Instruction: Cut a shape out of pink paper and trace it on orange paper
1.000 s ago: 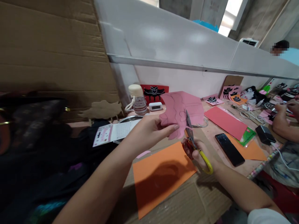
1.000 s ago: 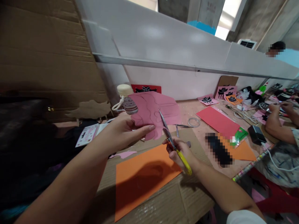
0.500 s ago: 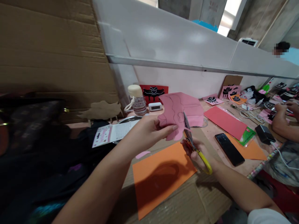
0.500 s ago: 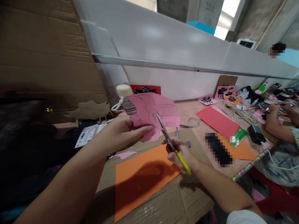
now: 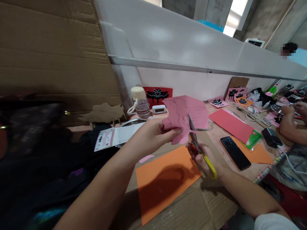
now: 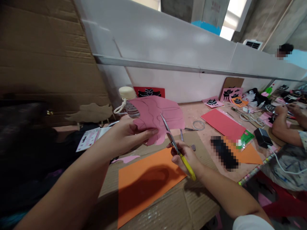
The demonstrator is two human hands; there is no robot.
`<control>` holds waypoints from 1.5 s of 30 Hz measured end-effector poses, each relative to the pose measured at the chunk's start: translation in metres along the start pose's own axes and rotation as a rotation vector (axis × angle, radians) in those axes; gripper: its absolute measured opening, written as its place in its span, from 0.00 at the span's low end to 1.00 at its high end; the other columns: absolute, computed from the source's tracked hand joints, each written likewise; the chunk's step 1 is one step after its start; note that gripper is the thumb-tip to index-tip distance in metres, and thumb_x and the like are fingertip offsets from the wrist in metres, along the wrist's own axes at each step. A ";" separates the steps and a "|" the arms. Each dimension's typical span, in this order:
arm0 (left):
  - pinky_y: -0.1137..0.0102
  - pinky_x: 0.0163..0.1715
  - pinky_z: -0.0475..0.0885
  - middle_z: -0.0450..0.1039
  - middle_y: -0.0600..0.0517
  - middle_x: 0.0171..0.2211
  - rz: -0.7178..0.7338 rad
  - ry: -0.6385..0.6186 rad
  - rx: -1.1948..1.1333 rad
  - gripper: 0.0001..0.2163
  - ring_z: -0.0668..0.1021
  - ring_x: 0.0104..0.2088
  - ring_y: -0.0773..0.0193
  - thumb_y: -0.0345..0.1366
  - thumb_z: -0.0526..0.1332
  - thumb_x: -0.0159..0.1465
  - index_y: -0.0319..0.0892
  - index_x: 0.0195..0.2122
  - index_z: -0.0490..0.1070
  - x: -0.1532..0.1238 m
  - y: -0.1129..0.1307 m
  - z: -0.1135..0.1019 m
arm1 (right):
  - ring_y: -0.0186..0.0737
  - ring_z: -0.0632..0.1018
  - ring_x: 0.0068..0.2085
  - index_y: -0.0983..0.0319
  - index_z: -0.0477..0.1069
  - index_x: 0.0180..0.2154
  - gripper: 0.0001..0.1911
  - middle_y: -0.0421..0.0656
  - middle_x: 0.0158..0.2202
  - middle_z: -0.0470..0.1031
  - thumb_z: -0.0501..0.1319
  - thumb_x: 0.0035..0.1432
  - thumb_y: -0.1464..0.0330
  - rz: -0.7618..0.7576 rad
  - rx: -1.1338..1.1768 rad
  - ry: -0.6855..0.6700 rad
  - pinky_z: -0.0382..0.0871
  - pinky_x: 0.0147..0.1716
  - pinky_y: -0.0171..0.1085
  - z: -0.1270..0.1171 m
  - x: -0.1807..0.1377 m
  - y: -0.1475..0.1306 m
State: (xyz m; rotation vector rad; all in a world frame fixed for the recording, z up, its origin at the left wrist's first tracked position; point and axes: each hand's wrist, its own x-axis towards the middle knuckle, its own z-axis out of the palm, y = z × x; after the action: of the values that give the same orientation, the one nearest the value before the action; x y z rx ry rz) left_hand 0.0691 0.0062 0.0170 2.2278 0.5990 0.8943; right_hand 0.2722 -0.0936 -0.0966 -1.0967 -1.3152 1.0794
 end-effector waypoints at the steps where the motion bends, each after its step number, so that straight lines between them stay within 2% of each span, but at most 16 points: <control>1: 0.76 0.19 0.57 0.62 0.59 0.15 -0.002 -0.005 0.004 0.16 0.63 0.18 0.72 0.36 0.60 0.63 0.41 0.17 0.66 0.000 0.000 0.000 | 0.41 0.72 0.37 0.56 0.75 0.46 0.34 0.43 0.36 0.69 0.67 0.50 0.38 -0.003 -0.002 0.002 0.68 0.37 0.37 0.000 0.000 0.000; 11: 0.75 0.18 0.57 0.62 0.59 0.15 -0.059 -0.013 -0.038 0.16 0.62 0.17 0.72 0.38 0.61 0.63 0.42 0.18 0.66 -0.001 -0.002 0.001 | 0.40 0.70 0.36 0.56 0.75 0.47 0.34 0.43 0.37 0.68 0.67 0.52 0.38 -0.027 0.007 -0.014 0.66 0.34 0.36 -0.002 0.001 0.009; 16: 0.76 0.19 0.58 0.63 0.59 0.16 -0.061 -0.019 -0.055 0.15 0.63 0.18 0.71 0.38 0.61 0.63 0.42 0.19 0.67 -0.001 -0.002 0.001 | 0.37 0.67 0.32 0.58 0.74 0.47 0.35 0.42 0.35 0.67 0.67 0.50 0.37 -0.021 0.013 -0.010 0.63 0.29 0.34 0.000 0.001 0.006; 21: 0.75 0.19 0.59 0.63 0.59 0.15 -0.010 0.005 0.021 0.16 0.64 0.18 0.70 0.38 0.60 0.64 0.42 0.19 0.66 -0.002 -0.005 -0.001 | 0.40 0.71 0.35 0.57 0.76 0.46 0.33 0.42 0.35 0.68 0.68 0.51 0.39 -0.019 0.023 0.013 0.67 0.34 0.36 0.000 0.001 0.007; 26: 0.74 0.18 0.59 0.64 0.58 0.16 -0.035 -0.015 0.028 0.15 0.65 0.18 0.69 0.38 0.60 0.65 0.43 0.20 0.66 -0.002 -0.004 -0.002 | 0.40 0.73 0.36 0.54 0.77 0.45 0.30 0.41 0.34 0.68 0.68 0.51 0.39 -0.018 0.034 0.023 0.68 0.36 0.36 0.001 0.001 0.007; 34: 0.75 0.20 0.63 0.67 0.57 0.18 -0.040 -0.032 -0.071 0.14 0.68 0.19 0.69 0.39 0.57 0.66 0.43 0.23 0.66 -0.002 -0.002 -0.002 | 0.43 0.75 0.37 0.53 0.77 0.45 0.31 0.43 0.37 0.72 0.68 0.50 0.38 -0.012 0.013 0.010 0.67 0.33 0.36 -0.001 0.001 0.009; 40: 0.75 0.16 0.59 0.62 0.59 0.15 -0.086 -0.038 -0.069 0.14 0.64 0.16 0.70 0.37 0.56 0.65 0.43 0.22 0.65 -0.003 -0.001 -0.004 | 0.45 0.76 0.37 0.54 0.77 0.45 0.34 0.45 0.38 0.74 0.67 0.48 0.36 0.012 -0.037 0.018 0.68 0.32 0.38 -0.002 0.000 0.005; 45: 0.75 0.17 0.59 0.63 0.58 0.16 -0.070 -0.037 -0.030 0.14 0.65 0.17 0.70 0.38 0.55 0.65 0.44 0.22 0.65 -0.002 -0.002 -0.004 | 0.43 0.75 0.38 0.55 0.77 0.45 0.34 0.44 0.38 0.73 0.67 0.49 0.36 0.006 -0.027 0.024 0.69 0.38 0.39 -0.001 0.000 0.008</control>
State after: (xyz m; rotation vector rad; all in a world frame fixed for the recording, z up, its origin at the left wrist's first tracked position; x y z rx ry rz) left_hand 0.0648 0.0074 0.0171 2.1781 0.6379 0.8202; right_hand 0.2738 -0.0922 -0.1043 -1.1310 -1.3120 1.0519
